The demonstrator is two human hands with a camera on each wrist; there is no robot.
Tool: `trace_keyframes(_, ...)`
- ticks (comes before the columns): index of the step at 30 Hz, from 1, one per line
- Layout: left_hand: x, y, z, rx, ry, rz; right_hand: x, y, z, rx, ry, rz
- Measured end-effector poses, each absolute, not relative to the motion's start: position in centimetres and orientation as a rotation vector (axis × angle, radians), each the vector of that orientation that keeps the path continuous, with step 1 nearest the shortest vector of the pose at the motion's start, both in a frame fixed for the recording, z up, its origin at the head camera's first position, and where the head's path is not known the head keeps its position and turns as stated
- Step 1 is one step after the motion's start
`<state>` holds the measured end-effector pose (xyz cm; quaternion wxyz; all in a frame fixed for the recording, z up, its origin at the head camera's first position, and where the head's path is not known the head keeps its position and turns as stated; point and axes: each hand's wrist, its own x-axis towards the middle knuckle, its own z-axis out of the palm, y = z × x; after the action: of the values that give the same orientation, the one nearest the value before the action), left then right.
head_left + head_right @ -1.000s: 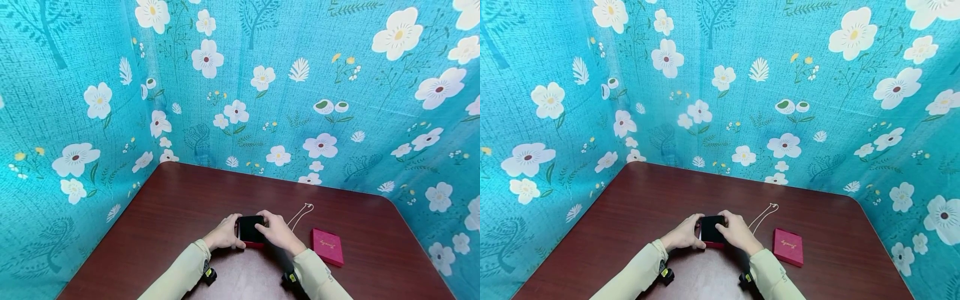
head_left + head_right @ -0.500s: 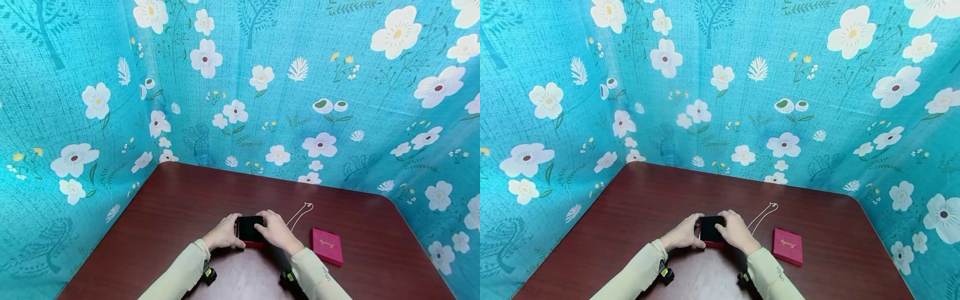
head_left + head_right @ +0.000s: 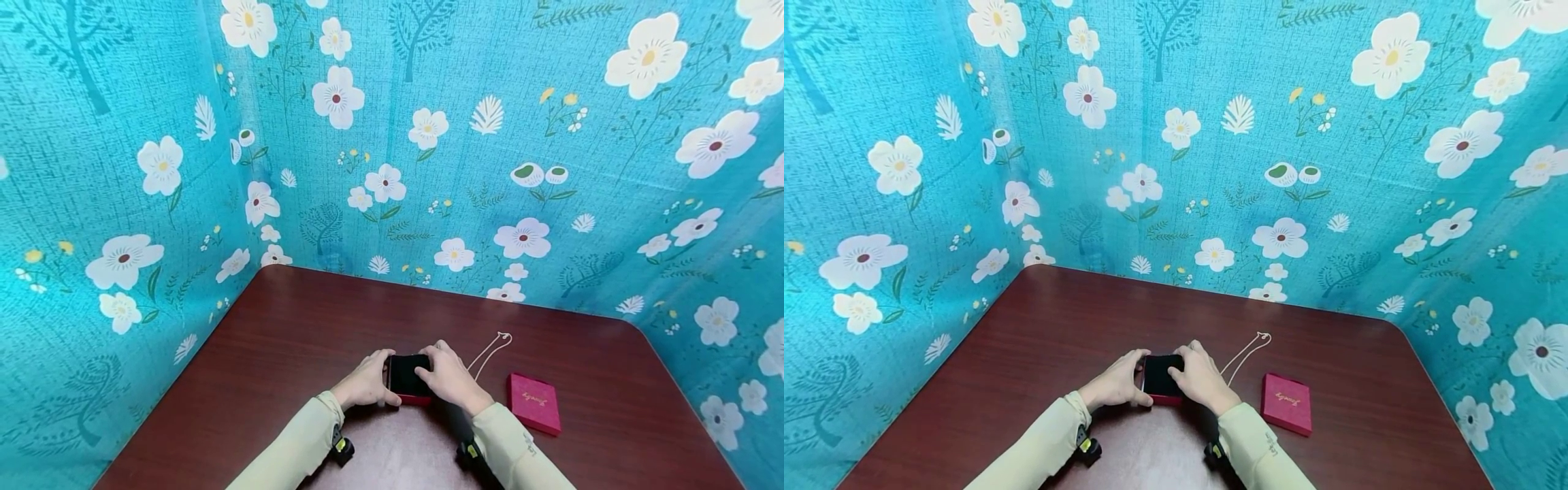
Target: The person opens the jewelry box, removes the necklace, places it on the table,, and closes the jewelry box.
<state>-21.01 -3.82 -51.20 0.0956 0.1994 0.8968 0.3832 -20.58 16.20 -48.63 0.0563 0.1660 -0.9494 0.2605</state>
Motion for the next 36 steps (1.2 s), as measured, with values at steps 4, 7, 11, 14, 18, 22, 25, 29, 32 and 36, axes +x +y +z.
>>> trace_keyframes(4, -21.0, -3.8, -51.2, 0.588, 2.654, 1.144, -20.7, 16.3, -48.9, 0.524, -2.875, 0.780)
trace_keyframes(7, -21.0, -3.7, -51.2, 0.581, 2.658, 1.144, -20.8, 16.4, -49.1, 0.523, -2.867, 0.784)
trace_keyframes(11, -21.2, -3.8, -51.4, 0.579, 2.667, 1.139, -20.8, 16.5, -49.4, 0.509, -2.862, 0.786)
trace_keyframes(14, -21.2, -3.8, -51.5, 0.578, 2.667, 1.134, -20.8, 16.4, -49.5, 0.511, -2.857, 0.772)
trace_keyframes(18, -21.2, -3.8, -51.5, 0.577, 2.663, 1.134, -20.8, 16.4, -49.6, 0.519, -2.855, 0.743)
trace_keyframes(22, -21.1, -3.8, -51.5, 0.583, 2.657, 1.143, -20.7, 16.4, -49.8, 0.512, -2.864, 0.724)
trace_keyframes(25, -21.1, -3.8, -51.4, 0.584, 2.659, 1.136, -20.8, 16.4, -50.0, 0.517, -2.863, 0.694)
trace_keyframes(29, -21.1, -3.8, -51.5, 0.593, 2.663, 1.134, -20.7, 16.5, -50.1, 0.534, -2.843, 0.661)
trace_keyframes(32, -21.2, -3.8, -51.5, 0.596, 2.659, 1.137, -20.6, 16.5, -49.9, 0.544, -2.833, 0.664)
trace_keyframes(36, -21.2, -3.8, -51.5, 0.583, 2.648, 1.144, -20.6, 16.4, -49.7, 0.568, -2.832, 0.615)
